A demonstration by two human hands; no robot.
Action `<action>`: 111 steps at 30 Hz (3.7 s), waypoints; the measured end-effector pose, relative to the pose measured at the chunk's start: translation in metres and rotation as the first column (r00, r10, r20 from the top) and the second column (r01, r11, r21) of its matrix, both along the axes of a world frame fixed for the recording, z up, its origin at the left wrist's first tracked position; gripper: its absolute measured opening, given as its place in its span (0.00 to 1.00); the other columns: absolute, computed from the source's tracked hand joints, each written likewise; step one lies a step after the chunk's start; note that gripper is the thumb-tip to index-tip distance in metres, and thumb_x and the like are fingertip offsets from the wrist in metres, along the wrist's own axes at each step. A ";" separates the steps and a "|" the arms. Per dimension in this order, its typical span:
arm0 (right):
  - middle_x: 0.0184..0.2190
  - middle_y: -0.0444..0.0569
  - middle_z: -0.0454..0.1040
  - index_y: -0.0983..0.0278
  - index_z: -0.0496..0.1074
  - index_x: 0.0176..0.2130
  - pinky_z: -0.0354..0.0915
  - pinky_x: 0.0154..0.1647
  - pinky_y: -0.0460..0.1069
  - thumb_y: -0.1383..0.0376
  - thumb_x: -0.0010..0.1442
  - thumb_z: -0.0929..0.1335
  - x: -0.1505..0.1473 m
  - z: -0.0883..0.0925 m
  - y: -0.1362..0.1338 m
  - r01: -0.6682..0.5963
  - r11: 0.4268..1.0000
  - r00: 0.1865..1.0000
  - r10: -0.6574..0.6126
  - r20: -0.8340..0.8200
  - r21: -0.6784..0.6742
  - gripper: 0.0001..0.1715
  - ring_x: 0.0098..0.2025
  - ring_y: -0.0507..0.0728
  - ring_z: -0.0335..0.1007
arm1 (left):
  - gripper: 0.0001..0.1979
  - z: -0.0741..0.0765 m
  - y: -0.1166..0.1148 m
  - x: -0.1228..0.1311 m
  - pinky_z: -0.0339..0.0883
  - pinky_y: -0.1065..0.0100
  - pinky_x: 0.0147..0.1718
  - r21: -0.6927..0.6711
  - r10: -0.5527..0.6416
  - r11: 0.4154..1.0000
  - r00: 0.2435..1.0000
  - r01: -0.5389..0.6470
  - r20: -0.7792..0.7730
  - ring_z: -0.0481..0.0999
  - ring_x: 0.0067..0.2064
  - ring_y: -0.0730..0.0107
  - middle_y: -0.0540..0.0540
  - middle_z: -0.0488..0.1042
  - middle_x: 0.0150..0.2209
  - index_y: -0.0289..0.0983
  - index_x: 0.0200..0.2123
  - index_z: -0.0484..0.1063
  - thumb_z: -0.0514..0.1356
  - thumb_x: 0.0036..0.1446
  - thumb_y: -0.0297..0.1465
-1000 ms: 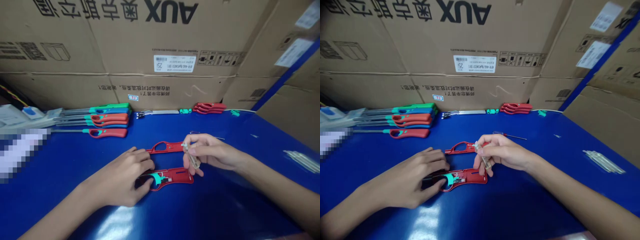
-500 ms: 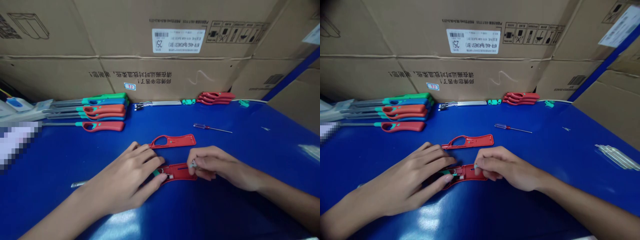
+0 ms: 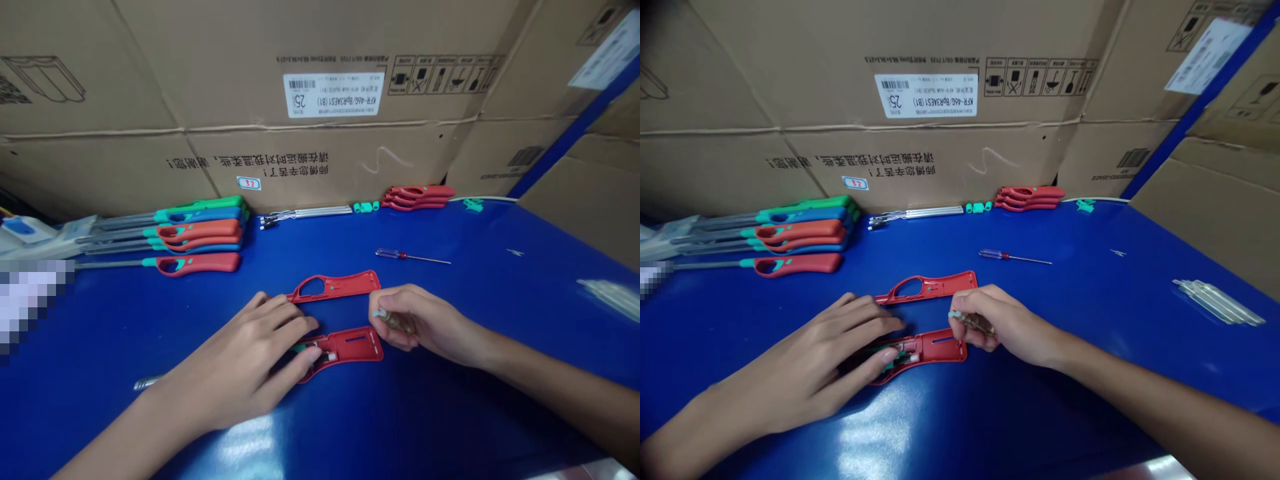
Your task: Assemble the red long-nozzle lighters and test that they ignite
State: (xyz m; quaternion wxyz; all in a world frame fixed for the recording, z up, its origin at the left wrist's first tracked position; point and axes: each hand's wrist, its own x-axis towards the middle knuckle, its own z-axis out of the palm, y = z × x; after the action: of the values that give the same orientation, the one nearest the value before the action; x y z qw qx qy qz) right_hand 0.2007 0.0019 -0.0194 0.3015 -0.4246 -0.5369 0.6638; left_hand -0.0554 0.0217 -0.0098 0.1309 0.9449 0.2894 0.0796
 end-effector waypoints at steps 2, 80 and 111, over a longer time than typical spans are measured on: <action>0.14 0.39 0.56 0.65 0.66 0.22 0.46 0.19 0.46 0.56 0.59 0.60 -0.001 0.001 0.000 0.021 1.000 1.000 -0.021 -0.001 -0.017 0.20 0.17 0.48 0.49 | 0.12 0.000 0.000 0.000 0.61 0.49 0.51 -0.005 -0.003 1.000 1.000 0.003 0.003 0.72 0.47 0.61 0.46 0.73 0.43 0.42 0.49 0.68 0.50 0.67 0.35; 0.19 0.41 0.60 0.65 0.65 0.25 0.50 0.22 0.44 0.54 0.63 0.59 -0.012 0.012 -0.016 -0.023 0.997 0.991 0.032 0.133 -0.067 0.22 0.21 0.48 0.52 | 0.20 -0.003 -0.013 0.017 0.72 0.59 0.46 0.194 -0.171 0.976 0.901 0.100 0.398 0.74 0.46 0.64 0.40 0.75 0.46 0.37 0.57 0.66 0.57 0.61 0.24; 0.26 0.39 0.63 0.65 0.69 0.45 0.61 0.18 0.40 0.60 0.64 0.66 -0.021 0.016 -0.010 -0.165 0.986 0.986 0.165 0.024 0.021 0.13 0.18 0.43 0.60 | 0.08 -0.008 -0.015 0.023 0.69 0.60 0.45 0.156 -0.002 0.979 0.751 -0.134 0.660 0.80 0.31 0.72 0.51 0.81 0.32 0.37 0.36 0.76 0.63 0.53 0.20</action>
State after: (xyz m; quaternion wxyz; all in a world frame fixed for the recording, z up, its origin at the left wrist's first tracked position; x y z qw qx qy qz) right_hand 0.1793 -0.0085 -0.0034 0.2441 -0.3827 -0.5810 0.6755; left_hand -0.0325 0.0067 -0.0173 0.1288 0.8539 0.2493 0.4383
